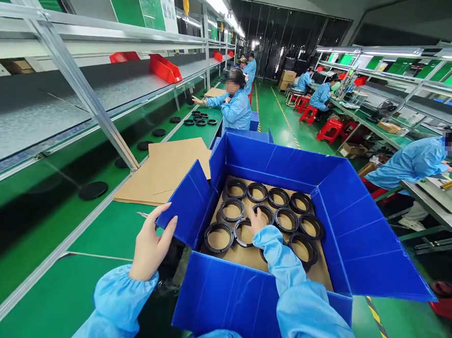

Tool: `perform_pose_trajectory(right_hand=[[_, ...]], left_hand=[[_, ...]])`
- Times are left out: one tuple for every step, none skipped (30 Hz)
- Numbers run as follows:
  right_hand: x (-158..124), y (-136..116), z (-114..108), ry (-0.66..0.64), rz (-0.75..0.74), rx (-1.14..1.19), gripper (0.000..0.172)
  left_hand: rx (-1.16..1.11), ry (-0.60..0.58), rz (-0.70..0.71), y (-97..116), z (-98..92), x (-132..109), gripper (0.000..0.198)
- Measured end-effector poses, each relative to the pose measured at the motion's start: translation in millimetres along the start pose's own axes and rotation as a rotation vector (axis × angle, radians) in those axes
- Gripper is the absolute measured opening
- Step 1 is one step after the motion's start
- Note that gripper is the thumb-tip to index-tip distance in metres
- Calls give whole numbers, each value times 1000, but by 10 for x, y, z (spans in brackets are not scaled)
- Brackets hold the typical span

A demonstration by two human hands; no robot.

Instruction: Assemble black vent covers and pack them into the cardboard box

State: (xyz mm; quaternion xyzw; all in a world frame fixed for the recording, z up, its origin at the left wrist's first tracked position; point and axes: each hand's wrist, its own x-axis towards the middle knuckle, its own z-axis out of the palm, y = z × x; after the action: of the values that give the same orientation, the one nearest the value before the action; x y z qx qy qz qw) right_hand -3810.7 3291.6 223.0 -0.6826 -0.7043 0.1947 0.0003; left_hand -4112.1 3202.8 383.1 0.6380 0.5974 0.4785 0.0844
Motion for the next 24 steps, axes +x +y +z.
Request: perform_pose_trajectory(right_hand=[[-27,6,35,-25,-14,-7,87],[-66,11,67,-47,-39,-13,88],[-112,15,95,-64,-69,-19,89],[-157,16,116,-73,-96,-23,88],[-195,14,128,-75,-115,-23,85],[-222,6,129,-68,-132,-26,82],[-234,-10,121,-56,-152,-41,83],[-233,-35,104,-41,-177,-72,89],[-219,-69,81,-31,-208,-117,99],[-195,-111,55,-30,-244,-173,111],[-162,-156,28,-41,-283,-233,123],[-122,-202,3,-64,-322,-288,130],[-78,-246,-18,-99,-354,-332,134],[-31,-286,-36,-143,-380,-369,135],[17,-321,-49,-191,-405,-399,135],[65,-350,-58,-242,-427,-421,133],[110,-376,-65,-288,-448,-431,130],[150,-398,-71,-327,-466,-429,127],[183,-418,-77,-356,-486,-417,124],[205,-436,-85,-371,-506,-401,121],[217,-452,-94,-375,-525,-384,118],[218,-464,-105,-372,-540,-372,116],[208,-471,-117,-367,-555,-365,115],[190,-473,-128,-361,-572,-356,112]], left_hand=[[2,-14,3,-28,-16,4,45],[9,-31,20,-45,-25,7,45],[18,-47,45,-50,-27,9,44],[28,-62,75,-46,-25,11,43],[37,-73,106,-32,-18,13,41],[44,-84,136,-12,-8,13,40],[49,-96,164,11,3,13,39],[51,-109,187,36,15,11,39],[51,-123,207,59,26,7,40],[53,-139,220,79,36,1,41],[57,-155,231,96,43,-6,42],[62,-171,239,109,47,-14,44],[69,-186,248,119,49,-22,45],[77,-197,255,127,48,-28,46],[84,-205,262,134,45,-33,47],[89,-210,266,140,41,-37,47],[94,-214,267,148,38,-40,47],[100,-220,266,156,35,-42,47],[106,-227,263,165,32,-43,47],[112,-235,258,175,30,-45,47],[118,-241,252,185,27,-48,46],[123,-243,246,196,23,-51,46],[128,-242,240,205,19,-55,47],[131,-239,235,214,13,-59,47]])
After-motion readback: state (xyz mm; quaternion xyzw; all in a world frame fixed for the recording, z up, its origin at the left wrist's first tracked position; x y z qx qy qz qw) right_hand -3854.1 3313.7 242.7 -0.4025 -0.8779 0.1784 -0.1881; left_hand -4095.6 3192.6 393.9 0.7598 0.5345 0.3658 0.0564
